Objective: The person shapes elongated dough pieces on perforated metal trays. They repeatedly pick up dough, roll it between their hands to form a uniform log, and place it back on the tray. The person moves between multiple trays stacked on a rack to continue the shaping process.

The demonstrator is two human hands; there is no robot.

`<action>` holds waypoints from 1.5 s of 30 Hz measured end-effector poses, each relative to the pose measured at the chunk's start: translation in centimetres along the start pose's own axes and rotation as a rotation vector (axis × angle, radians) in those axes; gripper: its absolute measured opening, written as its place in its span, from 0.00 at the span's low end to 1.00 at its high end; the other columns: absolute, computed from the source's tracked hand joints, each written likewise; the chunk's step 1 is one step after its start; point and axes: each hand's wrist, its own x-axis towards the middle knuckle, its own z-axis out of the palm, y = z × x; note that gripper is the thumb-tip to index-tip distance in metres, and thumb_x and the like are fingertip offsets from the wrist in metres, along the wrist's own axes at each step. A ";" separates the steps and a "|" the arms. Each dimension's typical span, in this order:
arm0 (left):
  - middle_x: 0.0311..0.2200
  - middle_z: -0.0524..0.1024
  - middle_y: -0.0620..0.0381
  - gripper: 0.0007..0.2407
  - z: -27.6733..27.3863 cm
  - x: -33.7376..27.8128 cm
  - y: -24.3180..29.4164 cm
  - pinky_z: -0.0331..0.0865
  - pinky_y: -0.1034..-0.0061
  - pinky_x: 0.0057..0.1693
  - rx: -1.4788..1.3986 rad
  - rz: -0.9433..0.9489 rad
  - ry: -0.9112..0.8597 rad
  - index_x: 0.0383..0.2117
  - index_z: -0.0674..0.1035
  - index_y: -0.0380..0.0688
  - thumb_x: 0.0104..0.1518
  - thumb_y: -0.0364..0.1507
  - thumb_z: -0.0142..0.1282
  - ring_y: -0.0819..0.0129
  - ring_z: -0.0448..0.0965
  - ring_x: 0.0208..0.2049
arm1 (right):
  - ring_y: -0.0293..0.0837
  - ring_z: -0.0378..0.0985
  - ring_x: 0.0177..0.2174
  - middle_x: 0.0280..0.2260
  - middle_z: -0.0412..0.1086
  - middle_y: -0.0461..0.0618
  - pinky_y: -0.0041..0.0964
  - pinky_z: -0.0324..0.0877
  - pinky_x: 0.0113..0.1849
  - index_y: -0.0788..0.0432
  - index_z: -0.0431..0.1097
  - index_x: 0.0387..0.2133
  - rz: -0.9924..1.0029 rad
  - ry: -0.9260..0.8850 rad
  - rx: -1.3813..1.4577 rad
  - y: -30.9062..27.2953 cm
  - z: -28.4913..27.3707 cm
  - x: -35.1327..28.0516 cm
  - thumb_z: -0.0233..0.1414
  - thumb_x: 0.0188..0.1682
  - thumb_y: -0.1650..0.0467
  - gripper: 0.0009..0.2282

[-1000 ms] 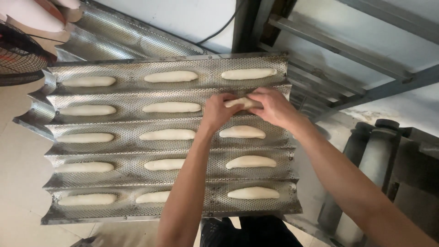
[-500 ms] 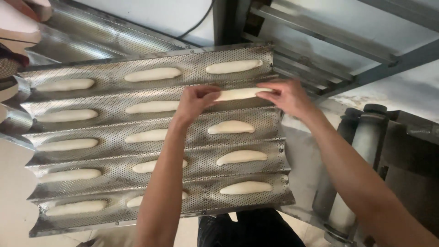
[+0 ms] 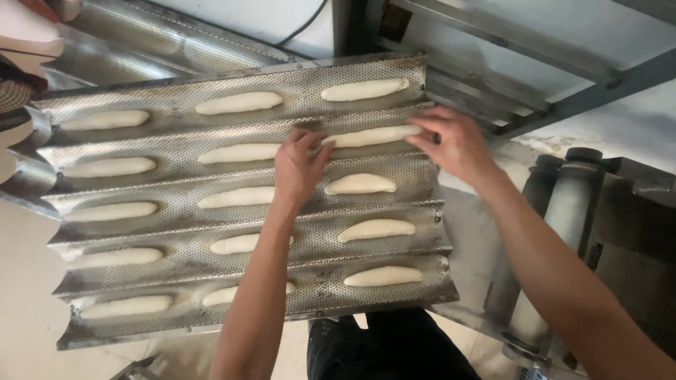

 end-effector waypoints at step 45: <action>0.35 0.85 0.51 0.10 -1.7 -5.0 3.9 0.77 0.66 0.47 -0.195 -0.349 -0.312 0.41 0.88 0.51 0.55 0.36 0.67 0.50 0.85 0.37 | 0.52 0.82 0.34 0.34 0.79 0.56 0.40 0.76 0.36 0.54 0.82 0.42 0.140 -0.020 0.116 -1.9 0.6 -6.9 0.64 0.48 0.69 0.09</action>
